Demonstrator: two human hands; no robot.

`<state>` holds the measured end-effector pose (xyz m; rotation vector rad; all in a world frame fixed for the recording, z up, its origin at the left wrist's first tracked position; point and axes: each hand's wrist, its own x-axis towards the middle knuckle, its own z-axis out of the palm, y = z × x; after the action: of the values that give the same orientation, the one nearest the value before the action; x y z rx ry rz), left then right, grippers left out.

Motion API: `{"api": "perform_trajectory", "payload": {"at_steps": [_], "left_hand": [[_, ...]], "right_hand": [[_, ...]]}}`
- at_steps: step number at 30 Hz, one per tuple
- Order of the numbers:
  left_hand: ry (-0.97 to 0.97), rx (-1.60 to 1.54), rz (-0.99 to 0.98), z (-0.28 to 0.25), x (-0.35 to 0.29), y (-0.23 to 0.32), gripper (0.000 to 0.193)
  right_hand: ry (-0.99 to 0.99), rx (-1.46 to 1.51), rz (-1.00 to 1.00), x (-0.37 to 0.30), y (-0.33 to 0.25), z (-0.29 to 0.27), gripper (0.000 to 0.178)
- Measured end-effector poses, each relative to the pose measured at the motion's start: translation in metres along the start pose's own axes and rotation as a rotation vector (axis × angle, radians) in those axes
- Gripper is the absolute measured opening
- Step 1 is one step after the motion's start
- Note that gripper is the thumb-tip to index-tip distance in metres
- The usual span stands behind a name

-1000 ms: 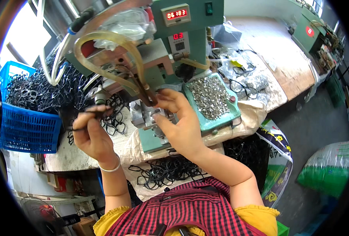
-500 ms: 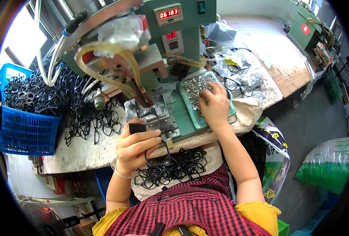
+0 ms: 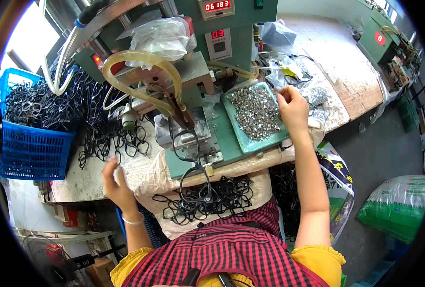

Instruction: The person repeatedly picks up black eyeglass frames and small metal components, places them into a green press machine, and operates the lever to attach the components. The finished glasses are placed on the table, and the process continues with additional frames.

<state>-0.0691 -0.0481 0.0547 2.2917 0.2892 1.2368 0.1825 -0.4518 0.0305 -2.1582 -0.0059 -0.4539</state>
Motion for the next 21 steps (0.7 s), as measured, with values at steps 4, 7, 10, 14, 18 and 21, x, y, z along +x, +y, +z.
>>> {"api": "perform_trajectory", "payload": {"at_steps": [4, 7, 10, 14, 18, 21], "left_hand": [[0.055, -0.115, -0.309, -0.013, 0.036, -0.061, 0.015], [-0.092, -0.064, -0.231, -0.004, 0.061, -0.096, 0.015], [-0.272, 0.16, -0.384, 0.011, 0.072, -0.14, 0.025], [-0.289, 0.621, -0.376, 0.043, 0.049, -0.173, 0.035], [-0.251, 0.516, -0.282, 0.053, 0.021, -0.169, 0.03], [-0.322, 0.376, -0.296, 0.053, 0.013, -0.151, 0.023]], "right_hand": [[-0.123, -0.086, -0.15, -0.008, -0.007, 0.011, 0.012], [-0.168, 0.216, -0.097, -0.004, -0.014, 0.02, 0.014], [-0.202, 0.54, 0.053, 0.004, -0.019, 0.021, 0.016], [-0.152, 0.544, 0.208, -0.012, -0.037, -0.001, 0.016], [-0.073, 0.577, 0.171, -0.045, 0.0, -0.016, 0.012], [-0.145, 0.509, -0.014, -0.066, -0.042, -0.014, 0.011]]}}
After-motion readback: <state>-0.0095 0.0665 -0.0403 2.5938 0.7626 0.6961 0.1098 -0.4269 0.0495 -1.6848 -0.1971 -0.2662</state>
